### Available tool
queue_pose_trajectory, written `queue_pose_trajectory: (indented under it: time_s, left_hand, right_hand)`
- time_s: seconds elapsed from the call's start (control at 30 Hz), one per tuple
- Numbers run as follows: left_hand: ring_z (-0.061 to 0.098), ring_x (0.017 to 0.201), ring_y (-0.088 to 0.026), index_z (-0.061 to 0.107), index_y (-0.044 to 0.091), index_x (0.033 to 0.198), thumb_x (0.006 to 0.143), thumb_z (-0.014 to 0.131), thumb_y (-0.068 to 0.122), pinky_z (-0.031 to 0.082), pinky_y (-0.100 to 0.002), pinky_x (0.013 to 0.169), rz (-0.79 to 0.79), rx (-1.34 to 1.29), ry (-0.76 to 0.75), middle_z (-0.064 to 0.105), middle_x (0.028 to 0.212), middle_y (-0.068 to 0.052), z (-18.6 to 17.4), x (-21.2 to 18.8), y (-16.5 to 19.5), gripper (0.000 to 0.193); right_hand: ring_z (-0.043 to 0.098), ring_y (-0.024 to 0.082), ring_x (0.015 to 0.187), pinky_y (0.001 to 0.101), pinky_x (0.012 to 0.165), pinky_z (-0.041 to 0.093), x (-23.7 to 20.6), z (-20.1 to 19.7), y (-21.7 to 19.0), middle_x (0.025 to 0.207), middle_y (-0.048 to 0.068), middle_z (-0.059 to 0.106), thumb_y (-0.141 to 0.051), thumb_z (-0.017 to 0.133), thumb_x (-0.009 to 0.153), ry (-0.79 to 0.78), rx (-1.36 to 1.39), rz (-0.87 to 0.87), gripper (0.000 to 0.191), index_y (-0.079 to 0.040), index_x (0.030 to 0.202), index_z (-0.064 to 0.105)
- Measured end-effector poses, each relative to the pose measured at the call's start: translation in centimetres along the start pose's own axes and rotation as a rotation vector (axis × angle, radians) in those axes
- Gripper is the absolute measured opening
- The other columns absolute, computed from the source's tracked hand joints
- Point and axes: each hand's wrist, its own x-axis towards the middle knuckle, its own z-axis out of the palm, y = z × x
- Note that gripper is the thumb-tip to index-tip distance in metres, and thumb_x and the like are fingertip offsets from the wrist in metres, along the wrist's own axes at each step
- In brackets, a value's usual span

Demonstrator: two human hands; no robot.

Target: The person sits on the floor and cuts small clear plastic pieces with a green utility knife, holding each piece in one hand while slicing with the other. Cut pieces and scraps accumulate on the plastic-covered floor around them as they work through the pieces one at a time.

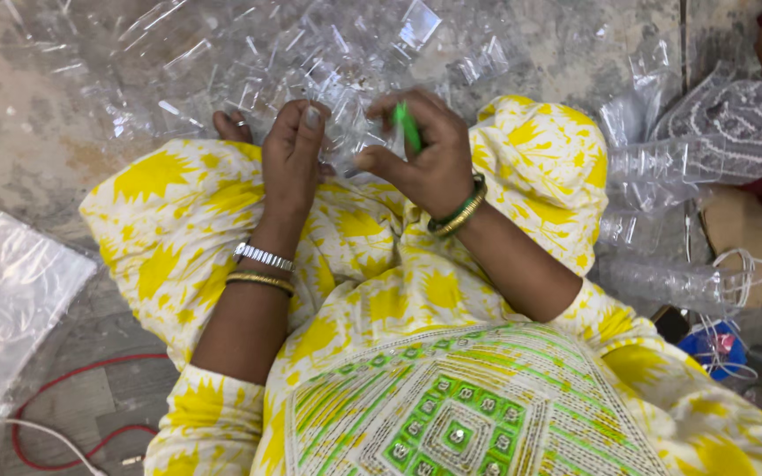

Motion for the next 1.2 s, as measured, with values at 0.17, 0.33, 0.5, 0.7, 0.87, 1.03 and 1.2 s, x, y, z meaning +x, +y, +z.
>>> queue_pose_trajectory:
  time_s: [0.17,0.33,0.5,0.7,0.87,1.03,1.2]
  left_hand:
    - [0.059,0.073,-0.012,0.056,0.006,0.133,0.105,0.053,0.058,0.052,-0.026,0.060,-0.027,-0.010,-0.057,0.061,0.104,-0.008,0.1,0.2,-0.2,0.059]
    - [0.072,0.077,-0.019,0.047,0.008,0.143,0.102,0.042,0.063,0.063,-0.032,0.061,-0.126,-0.158,0.177,0.057,0.126,-0.012,-0.2,0.8,-0.1,0.069]
    - [0.071,0.075,-0.020,0.052,0.008,0.140,0.103,0.046,0.057,0.061,-0.033,0.061,-0.185,-0.251,0.195,0.062,0.121,-0.012,-0.4,1.3,-0.3,0.061]
    - [0.070,0.074,-0.018,0.054,0.009,0.138,0.105,0.048,0.053,0.061,-0.031,0.062,-0.191,-0.219,0.194,0.061,0.119,-0.010,-0.3,1.0,-0.6,0.055]
    - [0.070,0.074,-0.018,0.055,0.009,0.136,0.104,0.050,0.051,0.060,-0.031,0.061,-0.180,-0.202,0.198,0.063,0.118,-0.009,-0.4,0.9,-0.7,0.053]
    - [0.070,0.070,-0.017,0.056,0.009,0.132,0.104,0.054,0.048,0.059,-0.030,0.058,-0.197,-0.206,0.247,0.064,0.115,-0.009,-0.5,0.9,-0.6,0.048]
    - [0.070,0.068,-0.017,0.054,0.011,0.129,0.102,0.058,0.043,0.059,-0.029,0.057,-0.217,-0.216,0.279,0.065,0.113,-0.009,-0.4,1.0,-1.2,0.043]
  right_hand:
    - [0.074,0.017,0.092,0.0317,0.082,0.059,0.9,-0.4,2.9,0.103,0.008,0.077,-0.009,0.080,0.092,-0.109,-0.049,0.071,0.023,-0.005,0.114,0.075]
    - [0.077,0.027,0.077,0.0372,0.071,0.058,3.4,-5.5,8.7,0.086,0.013,0.078,-0.006,0.078,0.089,0.263,-0.456,0.255,0.017,-0.010,0.104,0.079]
    - [0.069,0.042,0.077,0.0472,0.067,0.055,4.2,-11.5,14.6,0.084,0.020,0.072,-0.011,0.082,0.082,0.415,-0.928,0.305,0.020,-0.008,0.101,0.076]
    - [0.069,0.041,0.080,0.0487,0.070,0.054,4.0,-10.8,16.4,0.086,0.018,0.073,-0.018,0.084,0.078,0.312,-0.942,0.429,0.022,-0.012,0.097,0.077]
    - [0.071,0.037,0.088,0.0462,0.081,0.056,3.2,-7.3,13.3,0.098,0.013,0.076,-0.023,0.084,0.084,0.088,-0.723,0.227,0.018,-0.015,0.099,0.079]
    - [0.067,0.035,0.096,0.0488,0.078,0.053,0.7,0.4,9.9,0.107,0.011,0.069,-0.041,0.087,0.069,-0.516,-0.734,0.269,0.047,-0.015,0.105,0.073]
    - [0.068,0.033,0.099,0.0484,0.080,0.054,1.4,2.2,10.3,0.112,0.010,0.068,-0.029,0.077,0.081,-0.612,-0.860,0.311,0.026,-0.017,0.104,0.073]
